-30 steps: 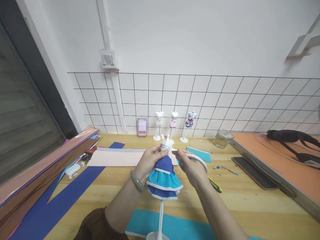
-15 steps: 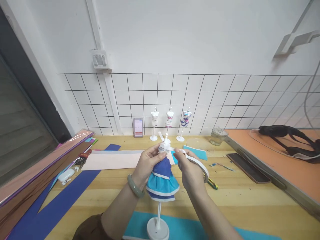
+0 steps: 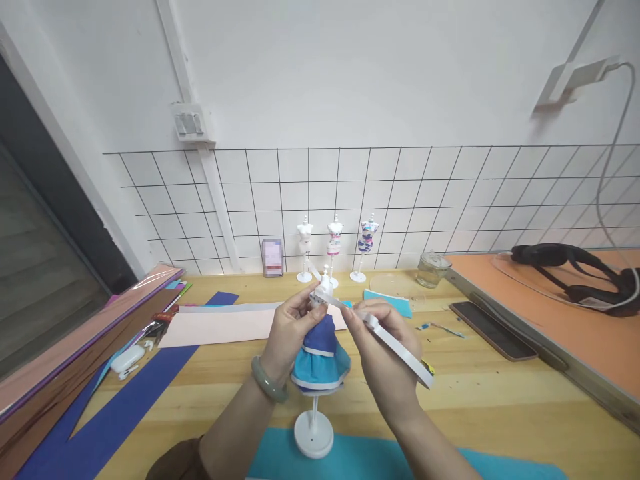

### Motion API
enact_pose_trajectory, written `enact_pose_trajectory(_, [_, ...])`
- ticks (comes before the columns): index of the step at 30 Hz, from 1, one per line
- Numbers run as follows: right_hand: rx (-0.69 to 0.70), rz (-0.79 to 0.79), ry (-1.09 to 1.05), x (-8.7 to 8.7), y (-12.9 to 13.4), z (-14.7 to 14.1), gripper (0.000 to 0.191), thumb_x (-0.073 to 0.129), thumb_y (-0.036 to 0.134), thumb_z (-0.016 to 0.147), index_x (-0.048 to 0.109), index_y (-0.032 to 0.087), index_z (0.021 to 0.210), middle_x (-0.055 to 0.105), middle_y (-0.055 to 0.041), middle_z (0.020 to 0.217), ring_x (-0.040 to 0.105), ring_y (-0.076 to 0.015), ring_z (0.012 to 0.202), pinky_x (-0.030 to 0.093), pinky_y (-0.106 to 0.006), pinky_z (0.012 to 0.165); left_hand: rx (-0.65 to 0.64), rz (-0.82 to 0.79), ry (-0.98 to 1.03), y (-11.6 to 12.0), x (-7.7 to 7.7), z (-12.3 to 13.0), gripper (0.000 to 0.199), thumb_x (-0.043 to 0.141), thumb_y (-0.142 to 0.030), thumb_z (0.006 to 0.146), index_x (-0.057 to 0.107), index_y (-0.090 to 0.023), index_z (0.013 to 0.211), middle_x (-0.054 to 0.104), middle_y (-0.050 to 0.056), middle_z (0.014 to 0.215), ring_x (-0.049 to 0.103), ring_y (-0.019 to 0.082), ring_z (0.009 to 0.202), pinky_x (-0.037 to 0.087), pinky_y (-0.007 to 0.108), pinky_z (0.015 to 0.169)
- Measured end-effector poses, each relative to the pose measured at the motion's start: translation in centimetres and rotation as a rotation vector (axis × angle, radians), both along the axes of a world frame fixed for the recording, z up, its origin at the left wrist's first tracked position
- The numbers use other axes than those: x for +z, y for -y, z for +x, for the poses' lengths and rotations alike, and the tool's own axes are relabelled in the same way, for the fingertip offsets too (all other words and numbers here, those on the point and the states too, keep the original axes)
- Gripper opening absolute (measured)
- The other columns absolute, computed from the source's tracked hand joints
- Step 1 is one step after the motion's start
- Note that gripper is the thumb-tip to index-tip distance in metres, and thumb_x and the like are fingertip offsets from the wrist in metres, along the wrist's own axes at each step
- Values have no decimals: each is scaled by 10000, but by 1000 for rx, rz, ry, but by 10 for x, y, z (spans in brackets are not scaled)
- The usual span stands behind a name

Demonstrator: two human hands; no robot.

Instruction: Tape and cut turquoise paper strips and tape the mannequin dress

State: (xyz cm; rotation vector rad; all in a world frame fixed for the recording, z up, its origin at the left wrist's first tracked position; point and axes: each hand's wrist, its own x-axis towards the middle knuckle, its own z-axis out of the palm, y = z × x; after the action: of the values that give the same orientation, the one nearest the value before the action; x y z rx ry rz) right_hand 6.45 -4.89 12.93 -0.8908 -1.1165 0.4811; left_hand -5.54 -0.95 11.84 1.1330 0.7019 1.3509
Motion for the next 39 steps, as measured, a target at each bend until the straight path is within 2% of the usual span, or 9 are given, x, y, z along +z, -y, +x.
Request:
enact_pose_trajectory(5, [-52,185,160,-1,8,-1,119,623,151,736,526,208,697,566,8,710,563,-139,681,467,-310,643,77,47,-37,4,1,-1,510,693,-255,671,563,-214,1162,649,23,884,565,149,825,443,251,742])
enact_pose_trajectory(11, [-66,181,143,-4,3,3,105,593,151,765,509,211,748,634,-32,865,606,-181,859,485,-359,731,11,25,14,6,0,0,509,680,-247,686,548,-214,1177,642,40,927,565,149,821,449,251,721])
enact_pose_trajectory(15, [-61,386,431,-1,7,5,226,594,48,741,486,231,817,689,-4,904,638,-163,861,422,-437,894,68,62,8,4,-3,1,507,689,-243,673,560,-235,1164,638,10,857,555,136,812,438,237,729])
enact_pose_trajectory(19, [-61,461,577,1,12,5,274,594,20,727,489,242,850,699,-5,915,652,-162,844,430,-442,887,127,93,-59,4,-4,0,494,682,-238,682,562,-240,1162,609,-18,753,539,110,745,429,218,698])
enact_pose_trajectory(24, [-78,291,291,2,13,4,164,609,90,743,541,233,790,703,-21,853,642,-186,861,444,-439,882,80,62,4,6,-2,0,491,674,-230,692,552,-237,1168,631,-1,817,561,120,767,450,233,704])
enact_pose_trajectory(27, [12,97,28,6,10,4,106,634,172,743,546,215,704,701,-27,815,644,-186,825,500,-366,773,30,17,60,9,0,2,476,677,-227,689,561,-223,1150,646,16,850,582,129,754,472,247,687])
enact_pose_trajectory(30, [58,-71,-133,8,6,8,146,688,236,697,552,202,656,691,-10,739,639,-154,718,505,-282,648,-36,2,117,12,1,4,395,675,-218,692,598,-198,1079,653,36,894,599,148,773,492,268,697])
enact_pose_trajectory(34, [117,-174,-222,8,-2,15,183,720,283,659,559,198,645,672,10,682,609,-126,665,472,-251,621,-94,-2,155,15,1,7,327,666,-193,703,612,-180,1025,655,35,877,610,138,742,506,259,681])
enact_pose_trajectory(39, [99,-206,-177,8,-5,16,173,706,310,669,578,194,654,659,-1,687,591,-136,686,454,-257,620,-129,25,154,17,0,7,305,657,-185,713,610,-177,1015,650,29,835,604,130,728,506,248,667])
